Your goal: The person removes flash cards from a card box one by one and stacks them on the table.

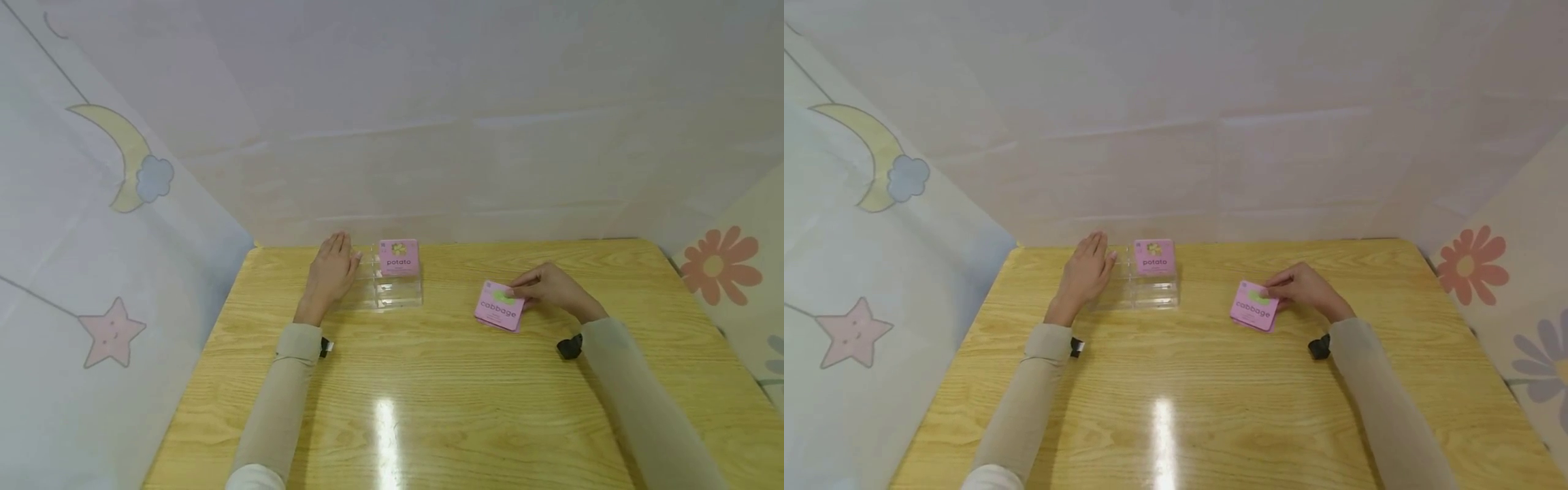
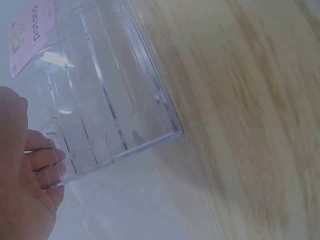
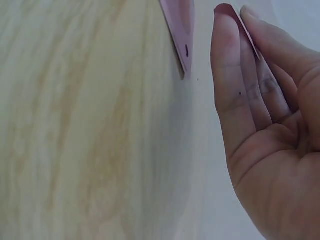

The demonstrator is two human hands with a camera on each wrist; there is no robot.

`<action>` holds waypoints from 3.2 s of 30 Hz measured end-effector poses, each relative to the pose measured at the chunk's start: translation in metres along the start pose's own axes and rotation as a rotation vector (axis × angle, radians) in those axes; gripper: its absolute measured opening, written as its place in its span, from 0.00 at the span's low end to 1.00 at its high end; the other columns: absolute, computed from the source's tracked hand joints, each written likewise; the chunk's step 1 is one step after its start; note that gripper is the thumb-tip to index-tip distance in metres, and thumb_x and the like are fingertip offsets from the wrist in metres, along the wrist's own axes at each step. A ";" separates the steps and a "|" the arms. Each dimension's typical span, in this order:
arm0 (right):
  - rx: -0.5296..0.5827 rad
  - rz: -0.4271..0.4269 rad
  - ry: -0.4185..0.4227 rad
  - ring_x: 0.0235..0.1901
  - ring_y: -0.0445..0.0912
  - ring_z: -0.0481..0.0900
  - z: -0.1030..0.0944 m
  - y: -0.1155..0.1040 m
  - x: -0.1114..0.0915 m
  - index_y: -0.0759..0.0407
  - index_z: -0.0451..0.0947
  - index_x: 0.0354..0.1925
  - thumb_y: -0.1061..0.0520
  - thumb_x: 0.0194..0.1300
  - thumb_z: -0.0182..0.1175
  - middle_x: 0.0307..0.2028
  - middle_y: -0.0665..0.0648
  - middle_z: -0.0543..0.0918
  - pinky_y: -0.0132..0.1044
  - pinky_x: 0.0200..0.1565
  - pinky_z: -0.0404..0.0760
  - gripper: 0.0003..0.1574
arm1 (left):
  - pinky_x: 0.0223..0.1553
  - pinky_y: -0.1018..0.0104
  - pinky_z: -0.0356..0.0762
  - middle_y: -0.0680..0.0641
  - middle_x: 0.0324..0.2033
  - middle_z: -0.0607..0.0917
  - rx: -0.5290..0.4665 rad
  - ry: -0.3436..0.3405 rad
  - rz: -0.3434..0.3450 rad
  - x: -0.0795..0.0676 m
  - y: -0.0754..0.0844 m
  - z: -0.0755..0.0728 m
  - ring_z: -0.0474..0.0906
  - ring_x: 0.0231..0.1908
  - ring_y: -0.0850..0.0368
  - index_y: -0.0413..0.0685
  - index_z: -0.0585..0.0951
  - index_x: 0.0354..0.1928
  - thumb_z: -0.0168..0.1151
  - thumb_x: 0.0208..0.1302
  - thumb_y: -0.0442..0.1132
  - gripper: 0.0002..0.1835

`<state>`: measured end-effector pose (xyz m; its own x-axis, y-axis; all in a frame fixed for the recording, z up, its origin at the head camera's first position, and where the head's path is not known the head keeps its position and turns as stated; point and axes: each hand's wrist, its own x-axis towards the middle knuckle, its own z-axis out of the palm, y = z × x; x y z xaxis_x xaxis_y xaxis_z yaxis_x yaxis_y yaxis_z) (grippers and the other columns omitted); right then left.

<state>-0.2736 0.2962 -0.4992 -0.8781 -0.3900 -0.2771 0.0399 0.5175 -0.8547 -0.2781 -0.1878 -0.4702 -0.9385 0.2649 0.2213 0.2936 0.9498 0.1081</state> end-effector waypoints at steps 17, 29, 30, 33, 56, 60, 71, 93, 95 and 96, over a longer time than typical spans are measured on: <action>-0.025 0.018 -0.014 0.40 0.47 0.92 0.001 0.005 0.003 0.71 0.84 0.58 0.53 0.71 0.70 0.50 0.67 0.91 0.40 0.40 0.94 0.27 | 0.87 0.50 0.49 0.32 0.80 0.62 0.013 -0.017 -0.011 0.000 -0.001 0.001 0.56 0.82 0.39 0.31 0.58 0.80 0.31 0.86 0.56 0.38; -0.144 -0.011 0.029 0.34 0.44 0.90 0.004 0.003 0.006 0.65 0.89 0.52 0.50 0.68 0.72 0.46 0.63 0.92 0.35 0.34 0.91 0.22 | 0.87 0.49 0.49 0.33 0.80 0.61 0.010 -0.024 -0.015 0.000 0.001 0.000 0.56 0.82 0.39 0.31 0.58 0.80 0.32 0.86 0.57 0.38; -0.158 -0.018 0.030 0.34 0.43 0.89 0.004 0.003 0.007 0.65 0.89 0.51 0.50 0.69 0.72 0.46 0.63 0.92 0.35 0.33 0.90 0.22 | 0.86 0.49 0.50 0.33 0.80 0.61 0.012 -0.022 -0.013 0.000 0.001 0.000 0.56 0.82 0.38 0.31 0.58 0.80 0.32 0.86 0.56 0.38; -0.192 -0.019 0.043 0.34 0.42 0.87 0.006 0.001 0.007 0.63 0.90 0.49 0.49 0.68 0.72 0.46 0.62 0.92 0.33 0.33 0.88 0.20 | 0.86 0.48 0.51 0.32 0.80 0.62 0.015 -0.018 -0.009 0.001 0.001 0.000 0.57 0.82 0.38 0.30 0.58 0.80 0.32 0.86 0.56 0.38; -0.351 -0.048 0.101 0.41 0.46 0.78 0.010 -0.006 0.009 0.60 0.88 0.46 0.48 0.69 0.71 0.41 0.57 0.89 0.35 0.44 0.75 0.17 | 0.86 0.48 0.53 0.32 0.79 0.63 0.031 -0.008 0.001 0.002 -0.001 0.003 0.58 0.81 0.38 0.30 0.59 0.79 0.34 0.86 0.56 0.37; -0.355 -0.029 0.109 0.41 0.46 0.78 0.010 -0.007 0.008 0.60 0.87 0.48 0.47 0.69 0.71 0.42 0.57 0.88 0.34 0.42 0.75 0.19 | 0.86 0.48 0.52 0.32 0.79 0.63 0.030 -0.012 -0.003 0.001 -0.001 0.002 0.58 0.81 0.38 0.30 0.60 0.79 0.34 0.86 0.56 0.37; -0.349 -0.056 0.163 0.42 0.50 0.78 0.007 -0.012 0.005 0.61 0.87 0.51 0.51 0.73 0.66 0.44 0.60 0.87 0.36 0.43 0.76 0.17 | 0.86 0.49 0.51 0.32 0.80 0.63 0.029 -0.023 -0.007 0.001 0.001 -0.001 0.57 0.82 0.39 0.31 0.59 0.80 0.33 0.86 0.56 0.37; -0.352 -0.182 0.234 0.49 0.54 0.84 0.020 -0.052 0.006 0.60 0.86 0.54 0.41 0.78 0.60 0.49 0.61 0.89 0.49 0.54 0.83 0.25 | 0.86 0.48 0.53 0.32 0.79 0.63 0.034 0.002 -0.006 -0.001 0.000 0.000 0.59 0.81 0.37 0.30 0.59 0.79 0.34 0.86 0.56 0.37; -0.343 -0.205 0.235 0.50 0.54 0.84 0.022 -0.056 0.007 0.60 0.86 0.53 0.42 0.78 0.60 0.49 0.61 0.89 0.52 0.55 0.83 0.24 | 0.86 0.48 0.53 0.32 0.79 0.63 0.041 0.003 -0.006 -0.002 0.000 0.000 0.58 0.81 0.37 0.30 0.59 0.79 0.34 0.86 0.56 0.38; -0.342 -0.216 0.236 0.50 0.54 0.84 0.023 -0.058 0.007 0.60 0.87 0.53 0.42 0.78 0.60 0.49 0.61 0.89 0.52 0.55 0.83 0.24 | 0.86 0.48 0.53 0.32 0.79 0.63 0.045 0.003 -0.004 -0.002 0.000 0.000 0.58 0.81 0.37 0.29 0.59 0.79 0.34 0.86 0.56 0.38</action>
<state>-0.2709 0.2456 -0.4612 -0.9350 -0.3533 0.0324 -0.2805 0.6802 -0.6773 -0.2764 -0.1880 -0.4709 -0.9393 0.2604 0.2235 0.2811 0.9574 0.0657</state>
